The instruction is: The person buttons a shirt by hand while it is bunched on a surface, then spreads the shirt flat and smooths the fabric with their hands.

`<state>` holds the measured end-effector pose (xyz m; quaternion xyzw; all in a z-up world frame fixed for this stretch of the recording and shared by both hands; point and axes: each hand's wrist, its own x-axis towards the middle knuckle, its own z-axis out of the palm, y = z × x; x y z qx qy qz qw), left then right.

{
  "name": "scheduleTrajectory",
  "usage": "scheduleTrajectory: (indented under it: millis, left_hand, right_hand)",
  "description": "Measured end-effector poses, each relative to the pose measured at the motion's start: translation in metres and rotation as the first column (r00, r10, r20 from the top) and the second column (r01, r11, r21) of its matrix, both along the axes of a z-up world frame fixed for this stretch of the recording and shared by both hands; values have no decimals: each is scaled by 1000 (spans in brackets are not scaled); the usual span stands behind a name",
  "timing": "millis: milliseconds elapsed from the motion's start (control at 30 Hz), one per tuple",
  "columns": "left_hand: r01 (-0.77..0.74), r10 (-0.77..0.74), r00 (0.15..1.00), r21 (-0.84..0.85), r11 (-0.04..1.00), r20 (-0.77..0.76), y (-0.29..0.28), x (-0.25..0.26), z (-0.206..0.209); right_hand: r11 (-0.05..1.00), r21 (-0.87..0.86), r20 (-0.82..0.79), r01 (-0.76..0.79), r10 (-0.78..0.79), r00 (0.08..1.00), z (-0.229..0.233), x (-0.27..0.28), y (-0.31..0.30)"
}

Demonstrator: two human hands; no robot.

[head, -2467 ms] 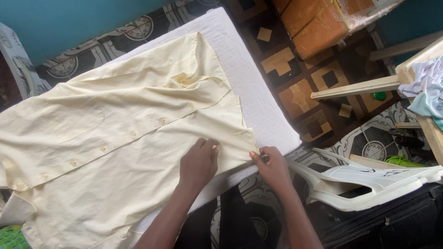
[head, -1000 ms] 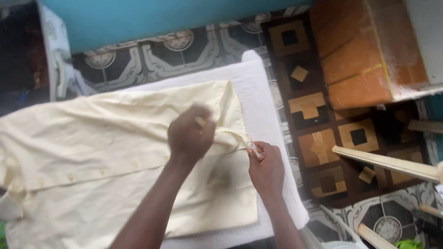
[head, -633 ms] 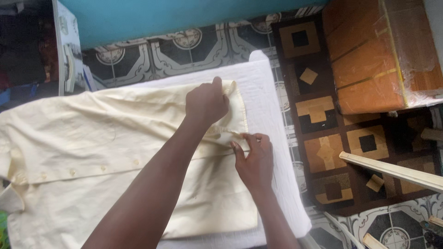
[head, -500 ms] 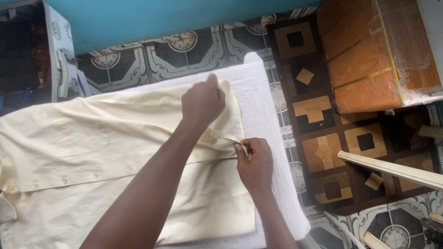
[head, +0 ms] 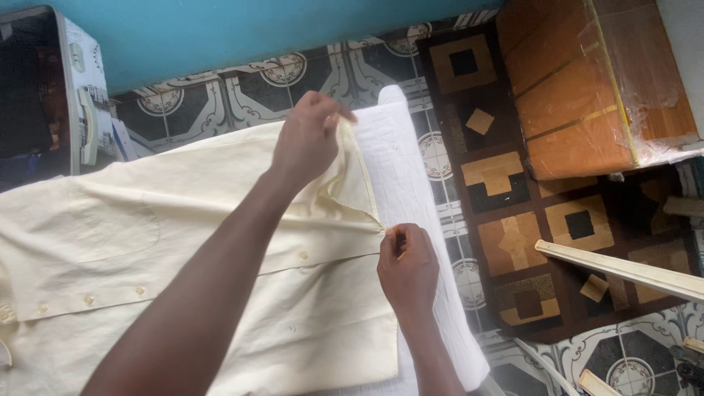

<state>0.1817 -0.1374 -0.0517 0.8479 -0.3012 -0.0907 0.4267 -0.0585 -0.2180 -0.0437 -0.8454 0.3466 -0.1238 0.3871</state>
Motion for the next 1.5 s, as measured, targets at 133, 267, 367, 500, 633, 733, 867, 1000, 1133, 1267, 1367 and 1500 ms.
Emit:
scheduleTrajectory:
  millis: [133, 267, 367, 500, 633, 733, 867, 1000, 1133, 1267, 1367, 1500]
  left_hand:
    - [59, -217, 880, 355, 933, 423, 20, -2, 1]
    - [88, -204, 907, 306, 948, 369, 22, 6, 4]
    - [70, -163, 942, 301, 951, 294, 16, 17, 6]
    - [-34, -34, 964, 249, 968, 264, 3, 31, 14]
    - [-71, 27, 986, 266, 961, 167, 0, 36, 12]
    - [15, -36, 999, 536, 844, 28, 2, 43, 6]
    - [-23, 24, 1000, 550, 835, 6, -2, 46, -2]
    - [-45, 156, 975, 545, 837, -159, -3, 48, -6]
    - [-98, 137, 982, 278, 956, -126, -16, 53, -5]
    - [-36, 64, 989, 200, 979, -135, -36, 55, -6]
    - [-64, 68, 997, 116, 991, -30, -49, 46, -2]
    - [-151, 119, 940, 79, 985, 318, -43, 25, 17]
  right_hand:
    - [999, 31, -22, -33, 34, 999, 9, 0, 5]
    - [1000, 14, 30, -1, 1, 1000, 7, 1, 8]
    - [999, 52, 27, 8, -10, 1000, 4, -1, 6]
    - [997, 61, -38, 38, -36, 999, 10, 5, 5]
    - [985, 134, -200, 109, -81, 976, 17, 11, 11]
    - [994, -108, -199, 14, -35, 979, 15, 17, 16]
    - [999, 10, -337, 31, -26, 941, 24, 25, 15]
    - [969, 225, -587, 100, 53, 808, 30, 29, 5]
    - [932, 338, -548, 130, 83, 832, 26, 20, -17]
    - [947, 298, -390, 122, 4, 921, 13, 3, -39]
    - [930, 330, -315, 161, -52, 948, 9, 0, -48]
    - [885, 408, -572, 225, 56, 818, 24, -15, -50]
